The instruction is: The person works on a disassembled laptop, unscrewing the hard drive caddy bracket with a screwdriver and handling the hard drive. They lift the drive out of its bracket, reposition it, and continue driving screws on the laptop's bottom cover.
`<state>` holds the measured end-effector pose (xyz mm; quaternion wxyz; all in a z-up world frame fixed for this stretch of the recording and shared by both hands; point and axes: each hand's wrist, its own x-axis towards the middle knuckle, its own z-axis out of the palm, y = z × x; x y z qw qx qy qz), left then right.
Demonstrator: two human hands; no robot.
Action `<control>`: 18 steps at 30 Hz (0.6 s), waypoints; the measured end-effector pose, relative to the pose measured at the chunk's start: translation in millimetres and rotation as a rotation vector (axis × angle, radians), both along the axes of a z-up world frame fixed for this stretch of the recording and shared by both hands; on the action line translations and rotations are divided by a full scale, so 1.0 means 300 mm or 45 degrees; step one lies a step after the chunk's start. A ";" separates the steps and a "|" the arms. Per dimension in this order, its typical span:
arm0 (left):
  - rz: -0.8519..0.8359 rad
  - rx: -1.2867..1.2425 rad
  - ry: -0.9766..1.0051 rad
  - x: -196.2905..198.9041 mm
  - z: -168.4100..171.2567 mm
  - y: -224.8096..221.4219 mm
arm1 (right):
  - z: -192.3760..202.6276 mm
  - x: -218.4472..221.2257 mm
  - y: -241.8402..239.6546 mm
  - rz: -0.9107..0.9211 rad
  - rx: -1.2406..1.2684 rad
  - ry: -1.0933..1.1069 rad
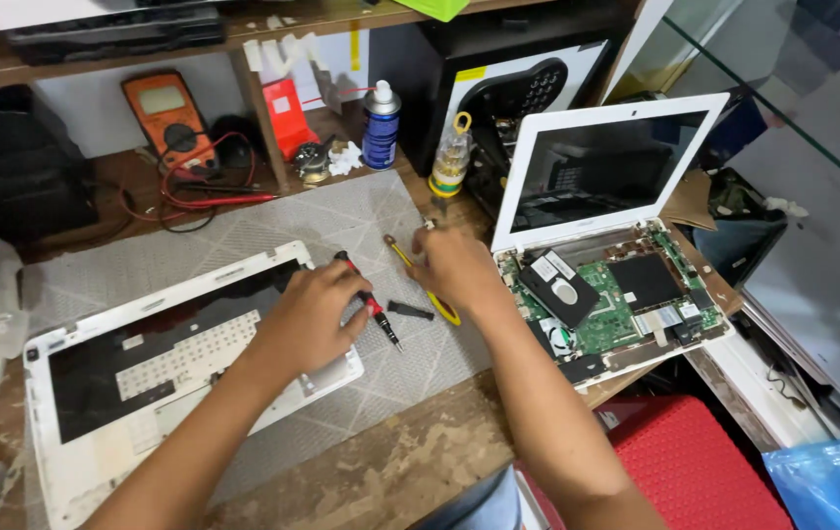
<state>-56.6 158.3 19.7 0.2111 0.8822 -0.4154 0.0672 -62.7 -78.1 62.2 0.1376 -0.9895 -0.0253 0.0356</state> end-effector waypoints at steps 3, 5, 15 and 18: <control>-0.018 0.006 0.012 0.048 -0.011 -0.052 | -0.029 0.018 -0.007 -0.009 -0.087 0.110; -0.026 0.013 0.029 0.050 0.023 -0.060 | -0.045 0.038 -0.013 0.010 -0.087 0.093; 0.139 0.052 0.349 -0.066 0.258 0.139 | 0.061 -0.042 0.017 0.118 0.318 -0.071; 0.207 0.067 0.391 -0.088 0.261 0.180 | 0.034 -0.013 -0.004 0.113 0.323 -0.118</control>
